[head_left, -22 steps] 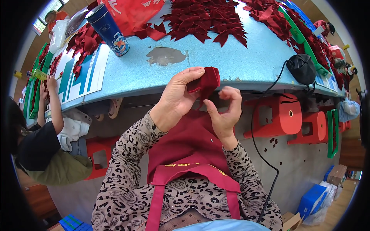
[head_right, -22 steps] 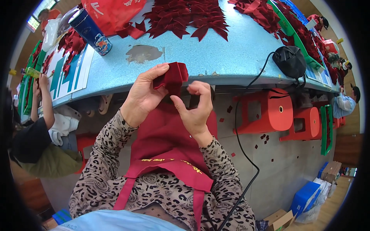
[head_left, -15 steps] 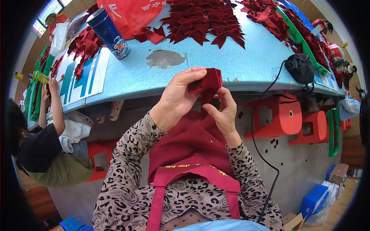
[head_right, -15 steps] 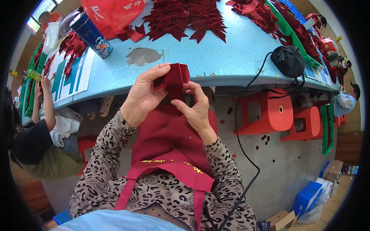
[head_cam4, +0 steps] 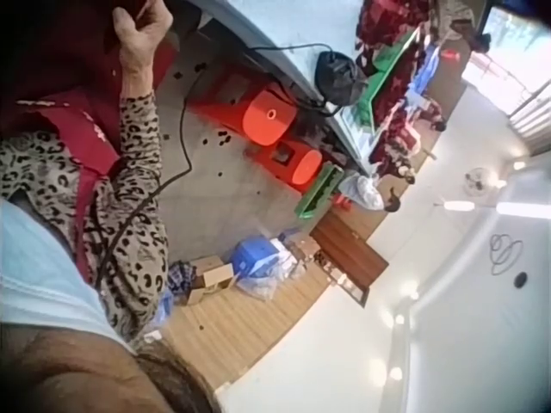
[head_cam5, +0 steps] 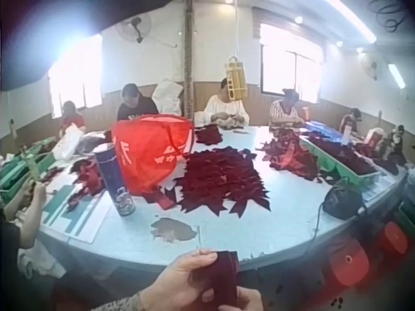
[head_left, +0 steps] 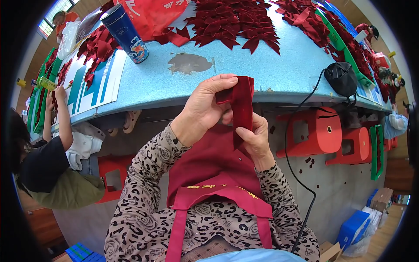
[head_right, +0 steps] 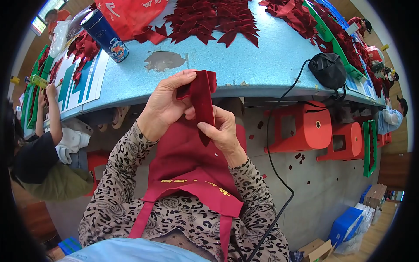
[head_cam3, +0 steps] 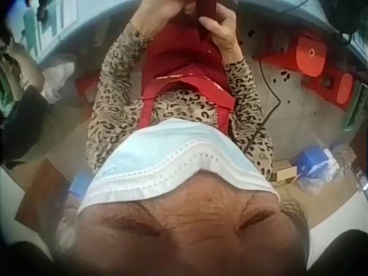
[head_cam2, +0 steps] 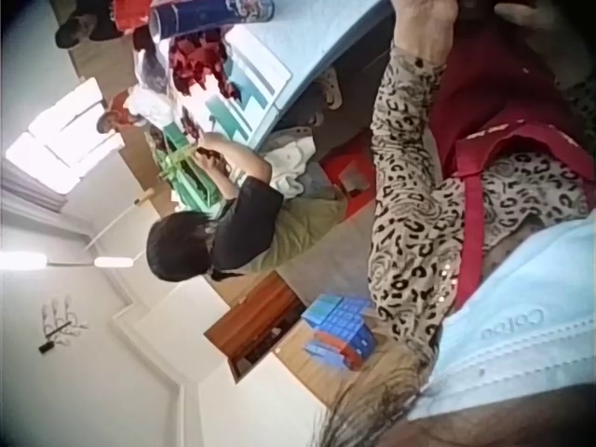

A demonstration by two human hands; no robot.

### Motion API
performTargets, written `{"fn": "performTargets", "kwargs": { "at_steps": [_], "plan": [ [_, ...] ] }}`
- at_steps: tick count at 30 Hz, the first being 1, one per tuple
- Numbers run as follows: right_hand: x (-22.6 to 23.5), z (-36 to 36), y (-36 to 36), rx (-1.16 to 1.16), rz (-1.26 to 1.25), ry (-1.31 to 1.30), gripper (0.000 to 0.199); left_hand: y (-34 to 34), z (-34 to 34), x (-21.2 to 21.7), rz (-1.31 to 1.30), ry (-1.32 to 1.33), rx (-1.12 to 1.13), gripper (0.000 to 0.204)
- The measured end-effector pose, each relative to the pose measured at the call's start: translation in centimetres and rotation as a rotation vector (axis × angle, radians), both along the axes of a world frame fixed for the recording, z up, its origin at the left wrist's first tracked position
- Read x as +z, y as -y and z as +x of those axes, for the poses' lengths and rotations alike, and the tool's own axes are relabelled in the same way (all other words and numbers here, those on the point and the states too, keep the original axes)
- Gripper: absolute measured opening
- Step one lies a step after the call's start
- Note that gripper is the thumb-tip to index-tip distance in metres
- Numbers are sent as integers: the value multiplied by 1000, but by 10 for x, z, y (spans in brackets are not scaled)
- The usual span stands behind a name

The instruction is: Folding and stacking small red fabric pieces into decorative shapes.

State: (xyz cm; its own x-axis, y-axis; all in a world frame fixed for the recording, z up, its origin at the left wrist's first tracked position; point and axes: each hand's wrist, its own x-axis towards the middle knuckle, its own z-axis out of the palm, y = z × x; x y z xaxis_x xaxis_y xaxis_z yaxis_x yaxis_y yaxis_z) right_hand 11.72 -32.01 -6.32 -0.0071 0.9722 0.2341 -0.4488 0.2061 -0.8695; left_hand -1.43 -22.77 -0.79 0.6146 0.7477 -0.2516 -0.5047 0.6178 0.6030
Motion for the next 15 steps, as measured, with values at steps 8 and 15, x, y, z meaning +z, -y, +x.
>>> {"fn": "performTargets", "kwargs": {
  "at_steps": [8, 15],
  "plan": [
    [-9, -18, 0, 77, 52, -158, 15, 0, -2, -2, 10, 7, 42, 16],
    [-6, -23, 7, -49, 145, -33, 22, -7, -10, -8, 122, 7, 26, 11]
  ]
}}
